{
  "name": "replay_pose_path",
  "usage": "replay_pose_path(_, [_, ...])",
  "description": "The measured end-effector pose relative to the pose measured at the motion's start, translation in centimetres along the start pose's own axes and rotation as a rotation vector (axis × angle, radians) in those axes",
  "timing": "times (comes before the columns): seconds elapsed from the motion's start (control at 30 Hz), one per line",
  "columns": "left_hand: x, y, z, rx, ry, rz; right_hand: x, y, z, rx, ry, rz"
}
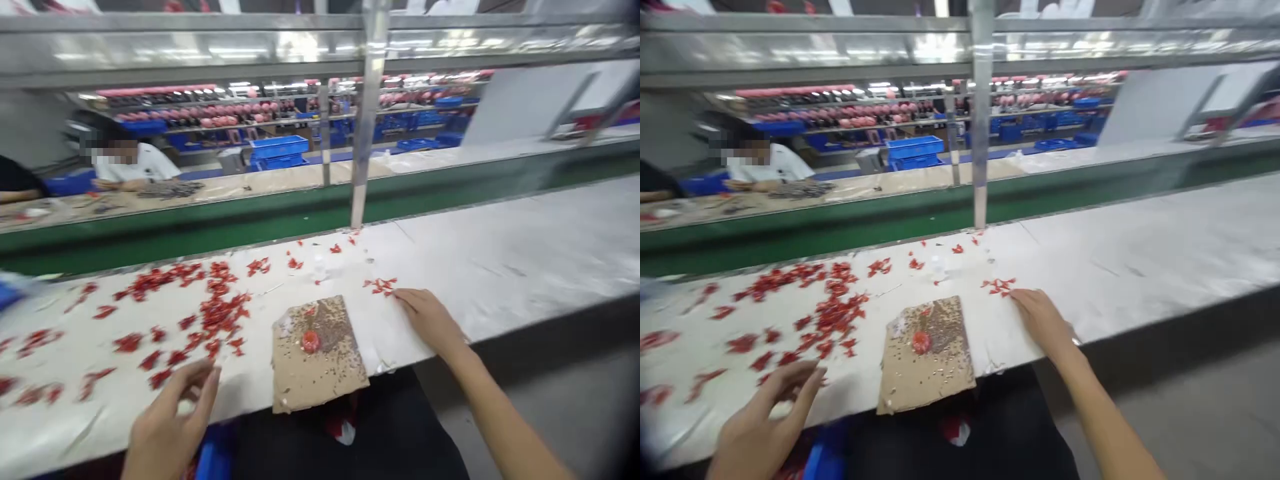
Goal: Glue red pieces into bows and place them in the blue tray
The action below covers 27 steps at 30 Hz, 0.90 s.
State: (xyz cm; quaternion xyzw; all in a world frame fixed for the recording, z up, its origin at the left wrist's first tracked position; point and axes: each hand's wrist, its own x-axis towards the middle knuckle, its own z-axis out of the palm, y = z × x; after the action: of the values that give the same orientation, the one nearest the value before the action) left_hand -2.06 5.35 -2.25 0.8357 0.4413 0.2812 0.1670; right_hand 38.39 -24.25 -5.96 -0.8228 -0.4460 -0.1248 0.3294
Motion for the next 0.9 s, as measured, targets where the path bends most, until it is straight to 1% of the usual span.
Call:
replay_pose_path(0.07, [1.8,0.3,-0.6,0.069,0.113,0.075,-0.6,0.8,0.6,-0.063,0.024,-0.042])
replay_pose_path(0.13, [3.7,0.1,-0.6,0.129,0.162,0.143,-1.0,1.5,1.0,-0.11,0.045,-0.057])
replay_pose_path(0.23, [5.5,-0.5,0.2,0.17,0.124,0.253,-1.3,2.1,1.3,-0.14,0.072,-0.045])
replay_pose_path(0.33, [6.0,-0.1,1.5,0.21,0.084,0.301,-1.4,1.8,1.2,-0.139,0.105,-0.008])
replay_pose_path(0.43, [6.4,0.7,2.8,0.293,0.029,0.295,-1.5,1.1,0.9,-0.136,0.172,0.043])
replay_pose_path(0.5, [7.0,1.2,3.5,0.332,-0.038,0.265,-1.4,0.8,0.9,-0.152,0.232,0.089])
replay_pose_path(0.57, [7.8,1.5,4.0,0.332,-0.101,0.242,-1.3,0.6,0.9,-0.156,0.258,0.128])
replay_pose_path(0.63, [8.4,1.6,4.3,0.296,-0.153,0.254,-1.1,0.5,0.8,-0.142,0.23,0.146])
replay_pose_path(0.73, [9.1,0.9,4.5,0.226,-0.202,0.278,-0.8,0.2,0.6,-0.029,0.177,0.139])
replay_pose_path(0.8, [9.4,0.0,4.8,0.189,-0.194,0.264,-0.7,0.1,0.5,0.051,0.148,0.135])
replay_pose_path(0.9, [9.9,-1.1,4.9,0.182,-0.161,0.192,-0.5,-0.1,0.3,0.059,0.134,0.158])
